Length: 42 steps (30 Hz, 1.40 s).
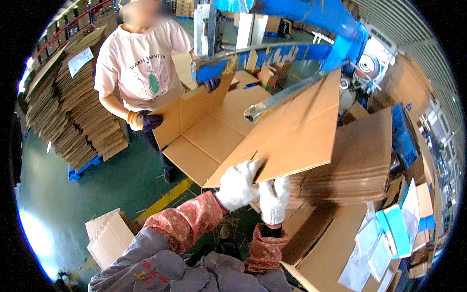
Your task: The person folds flat cardboard sheets into box shapes and stacks them on a pile. They also pick up a stack of pre-folded boxes and place them on a pallet. The person wears gloves and works alongside another person in a warehouse.
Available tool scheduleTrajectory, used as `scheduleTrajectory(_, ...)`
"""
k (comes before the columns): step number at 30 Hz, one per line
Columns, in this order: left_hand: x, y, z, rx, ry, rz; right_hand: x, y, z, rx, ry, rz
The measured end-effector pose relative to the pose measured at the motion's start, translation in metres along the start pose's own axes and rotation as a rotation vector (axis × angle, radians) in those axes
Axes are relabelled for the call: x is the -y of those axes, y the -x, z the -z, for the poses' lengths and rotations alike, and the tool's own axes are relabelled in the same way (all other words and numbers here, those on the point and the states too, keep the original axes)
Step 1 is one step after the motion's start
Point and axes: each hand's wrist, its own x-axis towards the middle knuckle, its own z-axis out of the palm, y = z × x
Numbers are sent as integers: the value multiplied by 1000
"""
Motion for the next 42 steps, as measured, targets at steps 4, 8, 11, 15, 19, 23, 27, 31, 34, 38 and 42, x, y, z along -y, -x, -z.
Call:
scheduleTrajectory(4,-24,-40,17,-48,-3,24,26,-76,4,86,-57,202)
scheduleTrajectory(8,-58,-16,57,-9,795,107,48,-161,45,108,107,457)
scheduleTrajectory(11,-57,-1,103,-175,1435,364,64,-211,63,352,382,414)
scheduleTrajectory(15,-47,11,111,-379,1800,716,65,-229,31,701,758,526)
scheduleTrajectory(19,-20,14,113,-388,1723,639,61,-222,-1,609,765,652)
scheduleTrajectory(23,-8,2,135,-337,1623,527,46,-237,-29,547,683,641)
scheduleTrajectory(27,0,0,133,-347,1542,384,44,-247,-36,514,652,644)
scheduleTrajectory(31,26,7,116,-554,1419,295,52,-260,-62,534,586,603)
scheduleTrajectory(34,47,15,123,-659,1450,304,68,-272,-100,665,693,627)
scheduleTrajectory(38,103,66,123,-683,1550,366,48,-337,-64,1082,222,507)
scheduleTrajectory(42,113,140,129,-976,1720,518,3,-405,15,373,72,187)
